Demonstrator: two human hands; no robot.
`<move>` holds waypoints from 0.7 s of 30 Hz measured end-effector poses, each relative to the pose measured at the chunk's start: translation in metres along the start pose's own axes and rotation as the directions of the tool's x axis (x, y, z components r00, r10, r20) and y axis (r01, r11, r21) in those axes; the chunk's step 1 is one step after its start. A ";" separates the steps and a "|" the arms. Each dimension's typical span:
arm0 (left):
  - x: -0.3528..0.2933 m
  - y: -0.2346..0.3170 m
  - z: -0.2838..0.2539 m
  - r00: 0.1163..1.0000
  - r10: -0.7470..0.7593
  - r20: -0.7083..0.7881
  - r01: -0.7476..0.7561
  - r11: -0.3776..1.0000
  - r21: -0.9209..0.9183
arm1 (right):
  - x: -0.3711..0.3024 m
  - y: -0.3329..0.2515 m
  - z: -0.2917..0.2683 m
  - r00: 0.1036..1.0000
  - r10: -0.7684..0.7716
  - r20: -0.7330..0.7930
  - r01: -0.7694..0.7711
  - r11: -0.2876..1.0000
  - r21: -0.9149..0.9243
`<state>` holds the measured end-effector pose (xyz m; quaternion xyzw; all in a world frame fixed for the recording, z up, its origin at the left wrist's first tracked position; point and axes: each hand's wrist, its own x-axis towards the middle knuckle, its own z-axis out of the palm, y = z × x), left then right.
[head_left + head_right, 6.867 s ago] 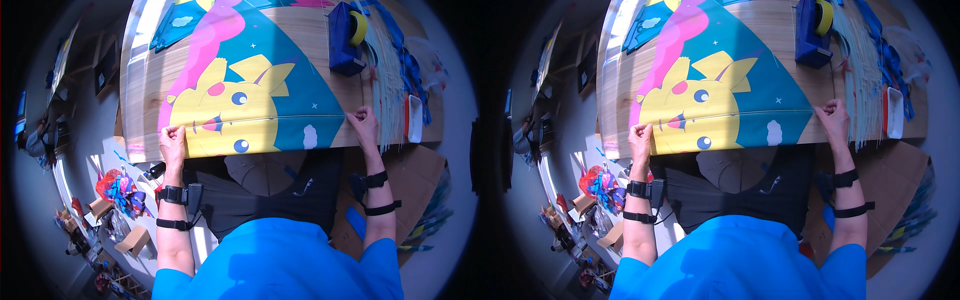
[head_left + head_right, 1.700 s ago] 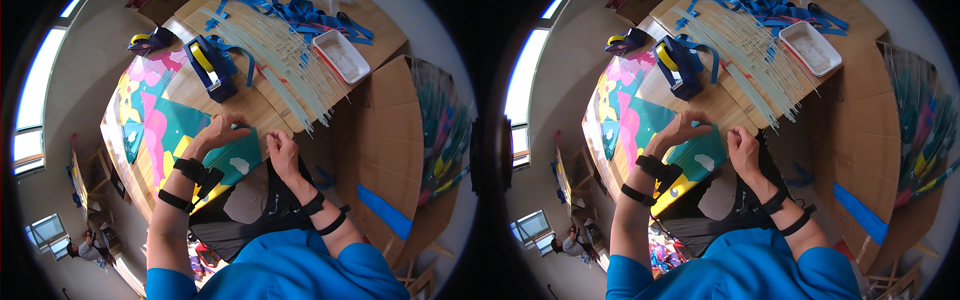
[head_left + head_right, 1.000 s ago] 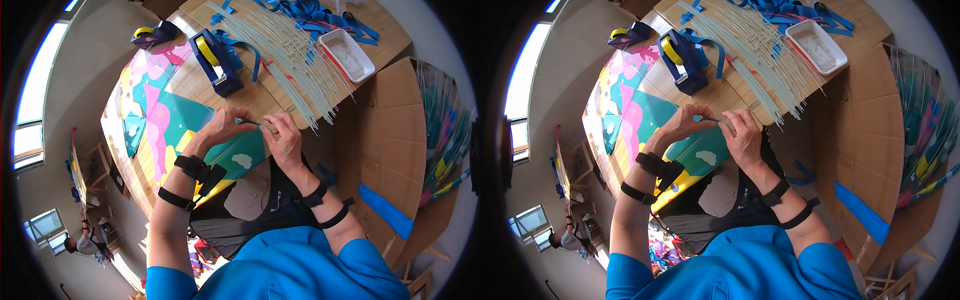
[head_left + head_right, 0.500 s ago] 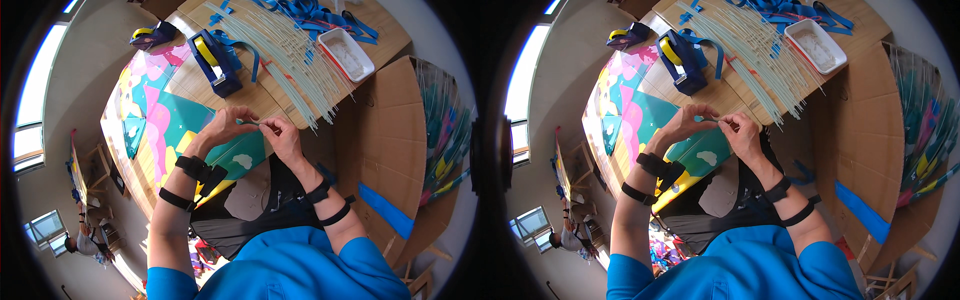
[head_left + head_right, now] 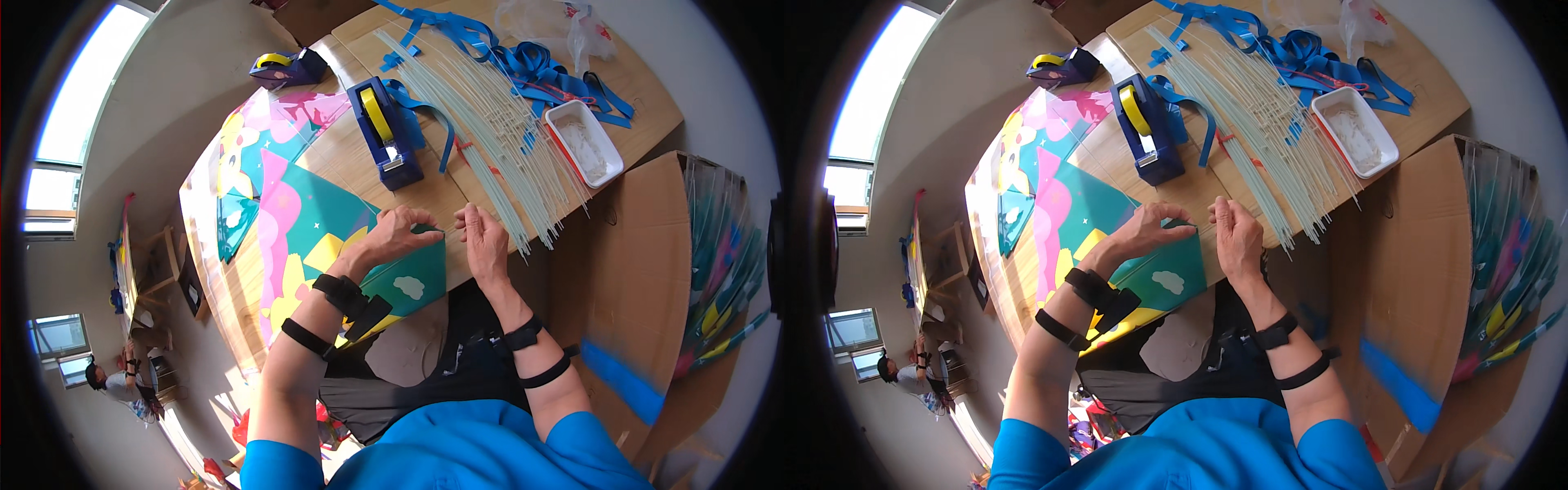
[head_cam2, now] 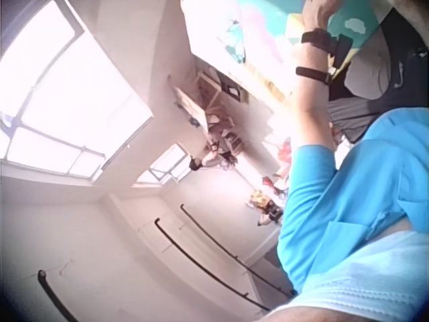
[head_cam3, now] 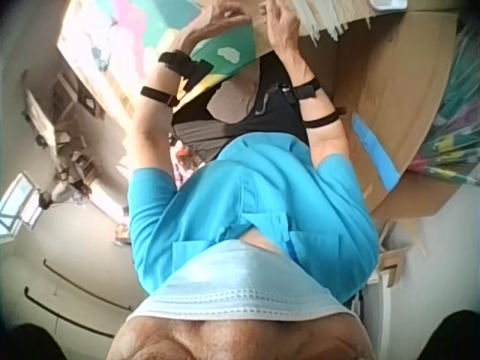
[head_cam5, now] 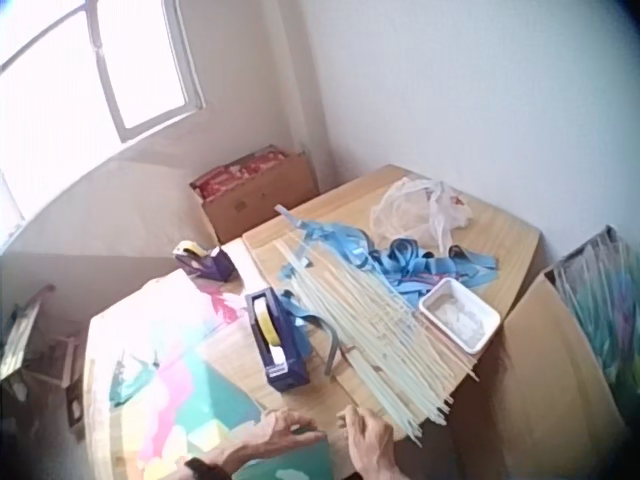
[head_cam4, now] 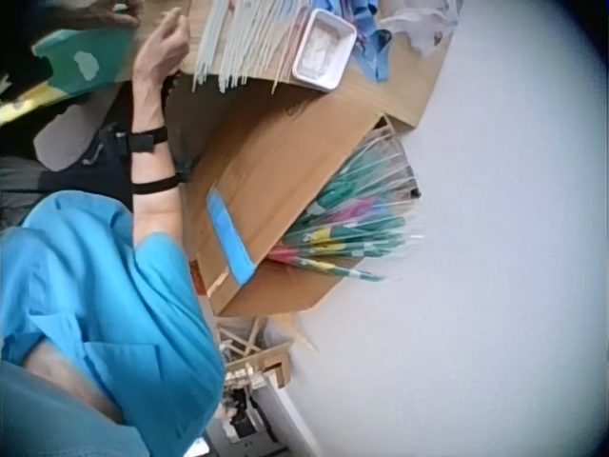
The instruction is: Assembling a decorative kite by attaching support rods to the printed fabric.
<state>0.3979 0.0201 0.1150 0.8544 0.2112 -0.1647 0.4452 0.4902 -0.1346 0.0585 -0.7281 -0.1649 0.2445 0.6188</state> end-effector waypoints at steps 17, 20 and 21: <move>-0.020 0.009 -0.017 0.999 0.054 0.006 -0.049 0.948 -0.313 | 0.118 -0.036 0.049 0.926 0.081 0.370 -0.075 0.997 -0.030; -0.024 0.006 -0.018 1.000 0.018 -0.020 -0.024 0.933 -0.359 | 0.102 -0.043 0.039 0.974 0.023 0.227 0.000 0.995 -0.100; -0.025 0.004 -0.018 1.000 0.001 -0.031 -0.013 0.920 -0.391 | 0.085 -0.048 0.032 0.974 0.048 0.220 -0.035 0.997 -0.065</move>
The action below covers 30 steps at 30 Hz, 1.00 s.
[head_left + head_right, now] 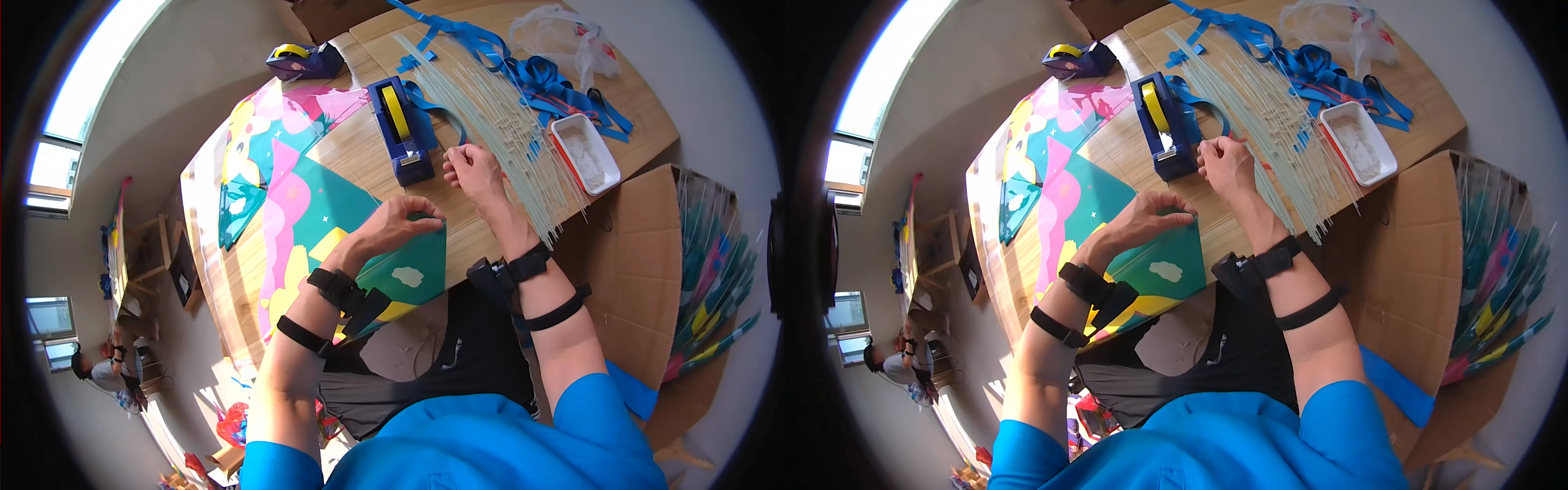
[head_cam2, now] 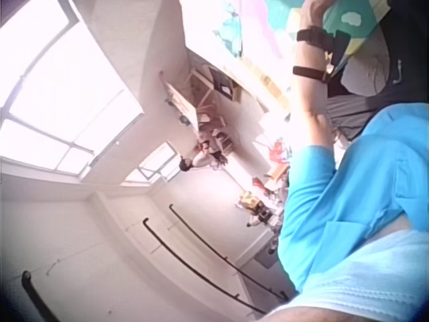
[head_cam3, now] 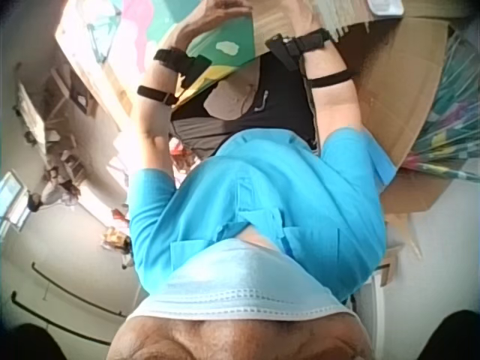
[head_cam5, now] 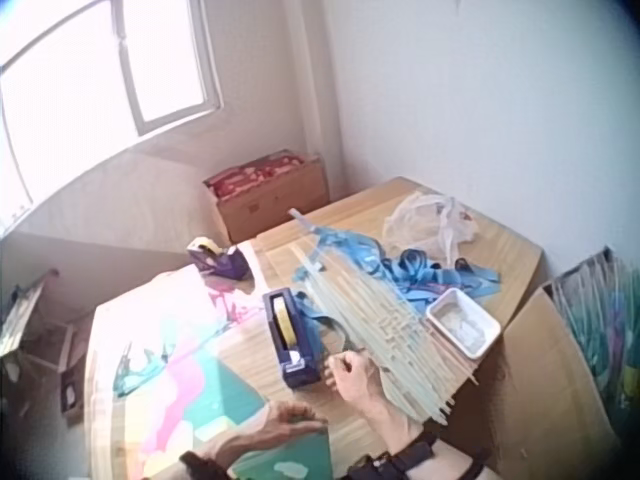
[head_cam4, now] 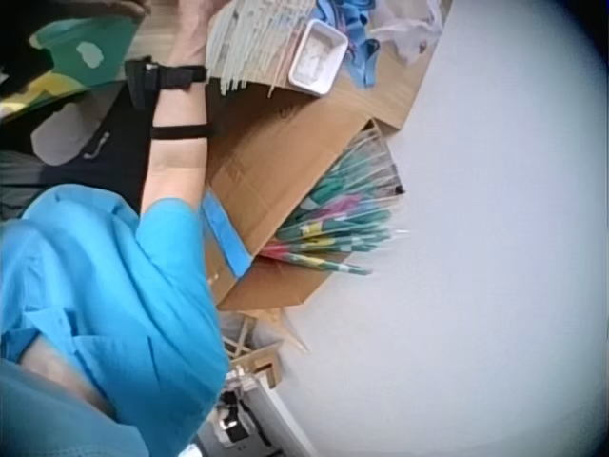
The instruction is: Assembling a decorative kite by attaching support rods to the printed fabric.
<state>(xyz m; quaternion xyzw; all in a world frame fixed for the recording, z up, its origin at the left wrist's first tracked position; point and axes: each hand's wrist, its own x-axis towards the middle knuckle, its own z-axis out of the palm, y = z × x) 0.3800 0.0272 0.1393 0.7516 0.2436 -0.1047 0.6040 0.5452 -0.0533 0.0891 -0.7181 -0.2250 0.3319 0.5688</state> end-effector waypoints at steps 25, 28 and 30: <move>0.002 -0.010 -0.003 0.975 0.076 -0.210 -0.005 0.948 0.318 | 0.031 0.003 0.029 0.978 -0.198 0.065 0.209 0.934 -0.289; 0.007 -0.015 -0.006 0.960 0.110 -0.256 -0.012 0.935 0.356 | 0.038 0.000 0.033 0.981 -0.146 0.125 0.173 0.956 -0.238; 0.014 -0.024 -0.009 0.937 0.189 -0.293 -0.058 0.913 0.404 | 0.041 -0.002 0.037 0.994 -0.048 0.097 0.066 0.979 -0.191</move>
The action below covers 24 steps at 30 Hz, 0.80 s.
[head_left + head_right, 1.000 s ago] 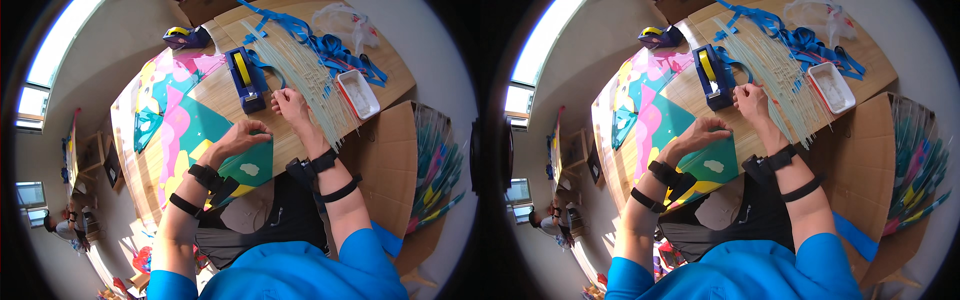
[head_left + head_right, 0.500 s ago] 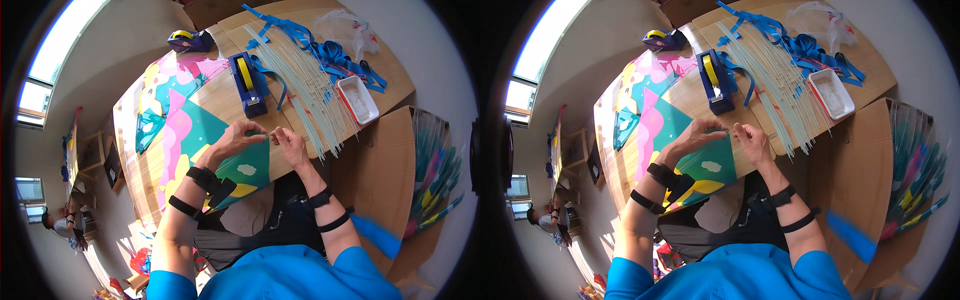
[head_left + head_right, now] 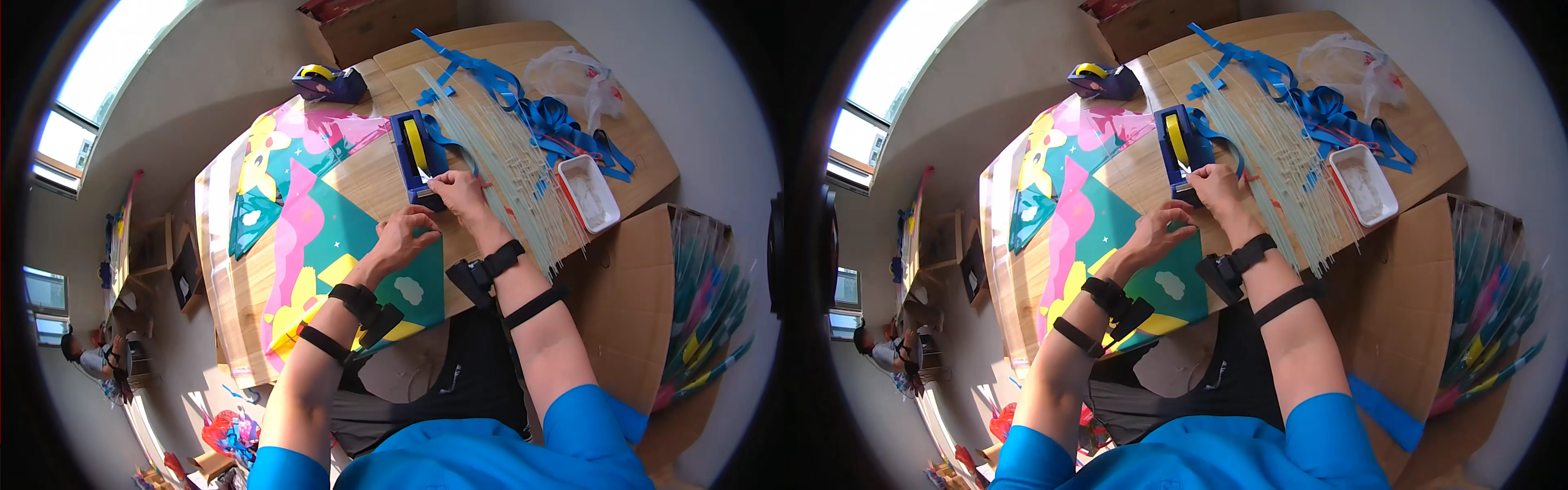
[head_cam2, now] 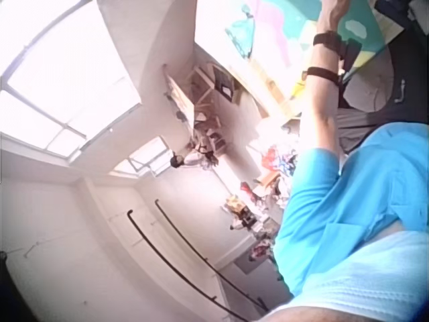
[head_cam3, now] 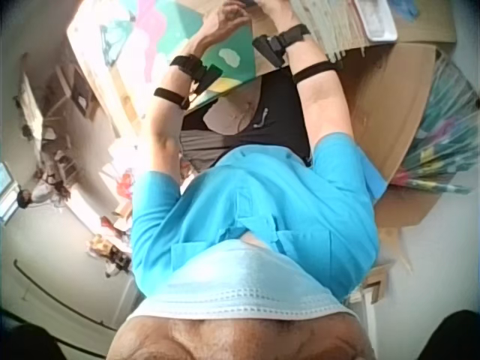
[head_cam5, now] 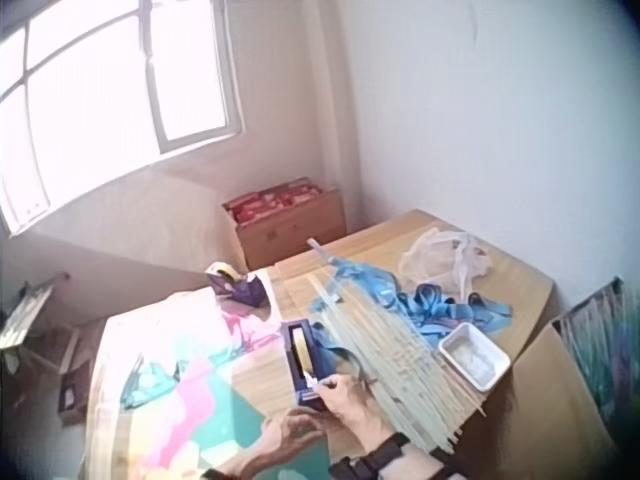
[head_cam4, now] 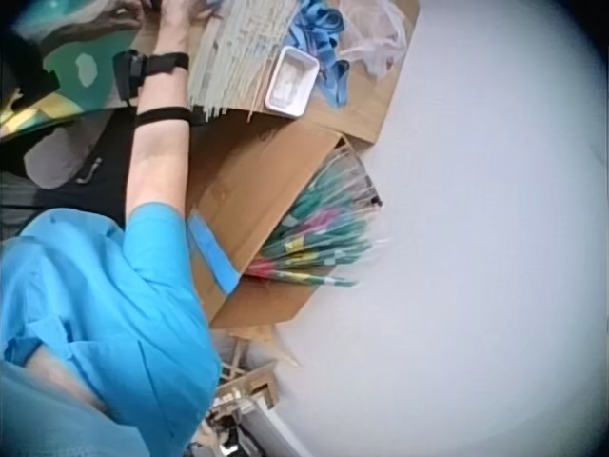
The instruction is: Assembling a decorative kite by attaching support rods to the printed fabric.
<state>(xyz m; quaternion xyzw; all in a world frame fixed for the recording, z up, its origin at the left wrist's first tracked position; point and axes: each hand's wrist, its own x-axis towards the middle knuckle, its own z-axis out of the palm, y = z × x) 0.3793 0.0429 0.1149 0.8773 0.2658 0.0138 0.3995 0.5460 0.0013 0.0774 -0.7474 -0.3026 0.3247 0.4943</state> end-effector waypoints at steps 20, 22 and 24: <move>0.001 -0.006 -0.006 0.996 -0.085 0.039 0.080 0.990 0.114 | -0.040 0.032 0.011 0.972 0.229 0.056 -0.226 0.840 0.494; -0.001 -0.001 -0.009 0.996 -0.086 0.037 0.081 0.991 0.111 | -0.035 0.039 0.013 0.982 0.184 -0.028 -0.164 0.925 0.343; -0.001 0.004 -0.012 0.994 -0.098 0.039 0.094 0.991 0.093 | -0.026 0.046 0.015 0.987 0.097 -0.132 -0.094 0.995 0.027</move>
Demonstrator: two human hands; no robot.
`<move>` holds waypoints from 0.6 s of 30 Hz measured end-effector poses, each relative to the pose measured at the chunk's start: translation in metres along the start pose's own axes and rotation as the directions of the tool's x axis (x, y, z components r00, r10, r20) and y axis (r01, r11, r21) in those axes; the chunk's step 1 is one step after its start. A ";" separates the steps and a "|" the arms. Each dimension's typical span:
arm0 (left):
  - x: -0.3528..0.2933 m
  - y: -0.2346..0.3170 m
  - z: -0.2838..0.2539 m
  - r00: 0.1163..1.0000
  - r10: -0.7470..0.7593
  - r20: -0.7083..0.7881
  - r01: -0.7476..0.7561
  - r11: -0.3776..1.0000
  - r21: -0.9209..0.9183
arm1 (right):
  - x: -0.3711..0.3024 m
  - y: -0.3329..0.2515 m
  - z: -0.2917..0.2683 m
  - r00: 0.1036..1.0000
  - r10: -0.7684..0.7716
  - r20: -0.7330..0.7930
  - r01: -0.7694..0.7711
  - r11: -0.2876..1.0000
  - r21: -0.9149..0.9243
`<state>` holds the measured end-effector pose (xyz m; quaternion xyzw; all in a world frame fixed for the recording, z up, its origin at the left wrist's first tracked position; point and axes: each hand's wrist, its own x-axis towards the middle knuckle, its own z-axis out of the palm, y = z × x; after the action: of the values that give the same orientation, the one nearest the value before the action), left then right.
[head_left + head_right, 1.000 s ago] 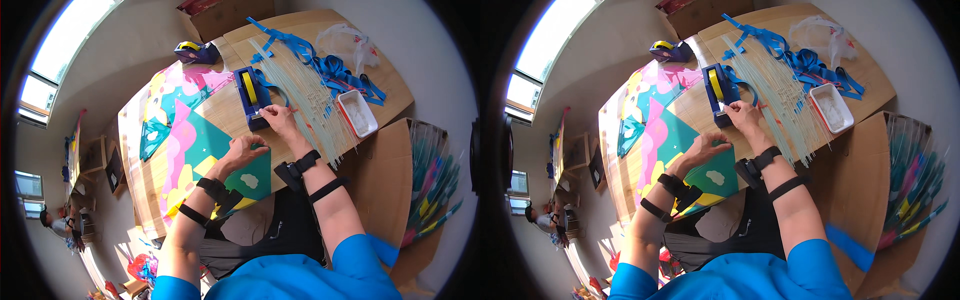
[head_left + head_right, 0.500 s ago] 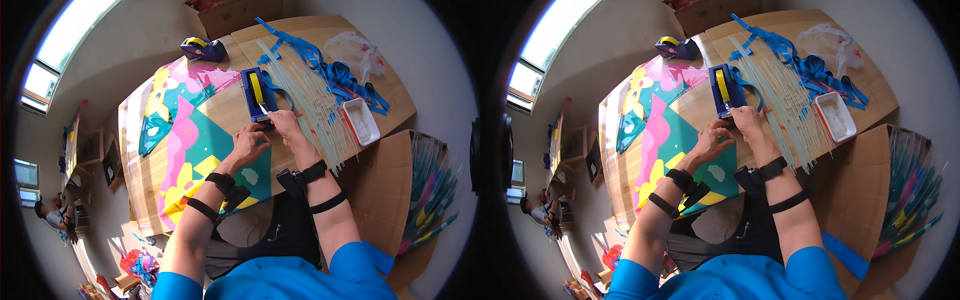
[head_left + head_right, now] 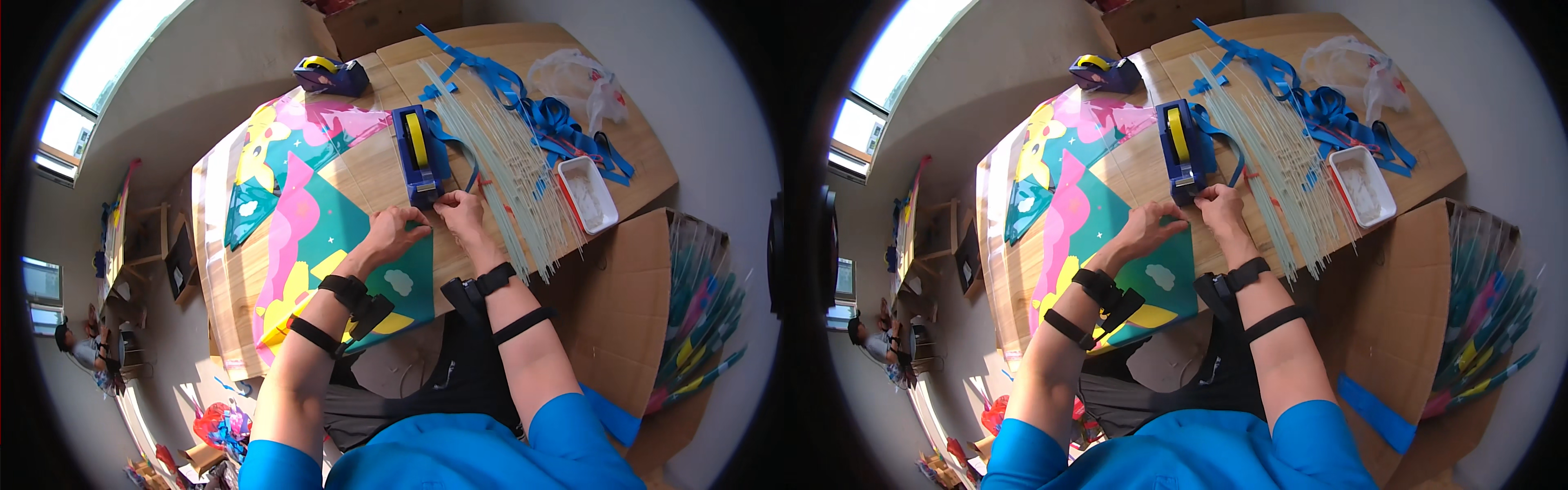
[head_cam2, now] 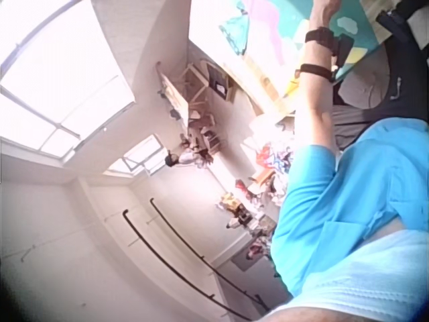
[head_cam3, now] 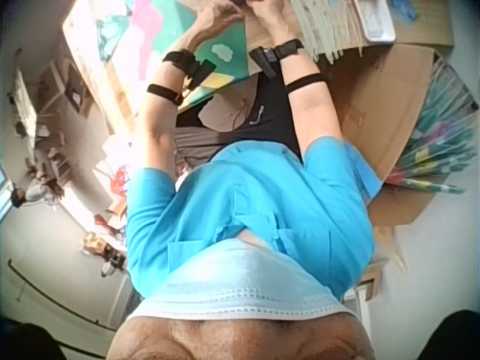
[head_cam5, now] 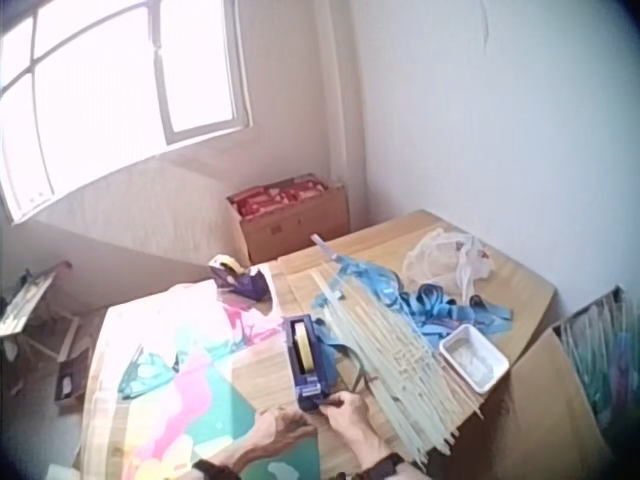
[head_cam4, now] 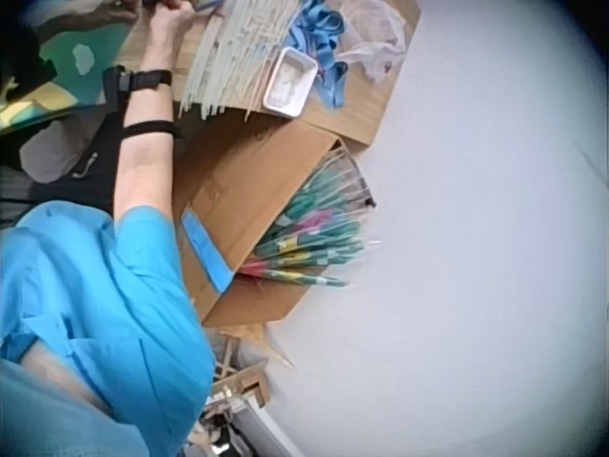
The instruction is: Assembling a decorative kite by attaching support rods to the printed fabric.
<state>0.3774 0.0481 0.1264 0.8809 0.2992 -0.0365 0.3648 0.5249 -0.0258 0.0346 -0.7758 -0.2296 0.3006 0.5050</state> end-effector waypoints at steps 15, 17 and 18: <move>-0.042 0.014 -0.017 0.993 0.116 -0.017 -0.116 0.964 -0.238 | -0.027 0.002 -0.002 0.978 0.046 0.203 -0.164 0.771 0.616; -0.043 0.016 -0.018 0.994 0.110 -0.027 -0.113 0.969 -0.221 | -0.019 0.009 0.005 0.981 0.051 0.187 -0.161 0.755 0.636; -0.044 0.016 -0.017 0.994 0.104 -0.030 -0.108 0.970 -0.217 | -0.018 0.012 0.007 0.986 0.036 0.160 -0.131 0.760 0.636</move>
<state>0.3476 0.0290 0.1614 0.8506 0.2572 0.0243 0.4581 0.5073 -0.0376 0.0257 -0.5418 -0.1118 0.4365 0.7096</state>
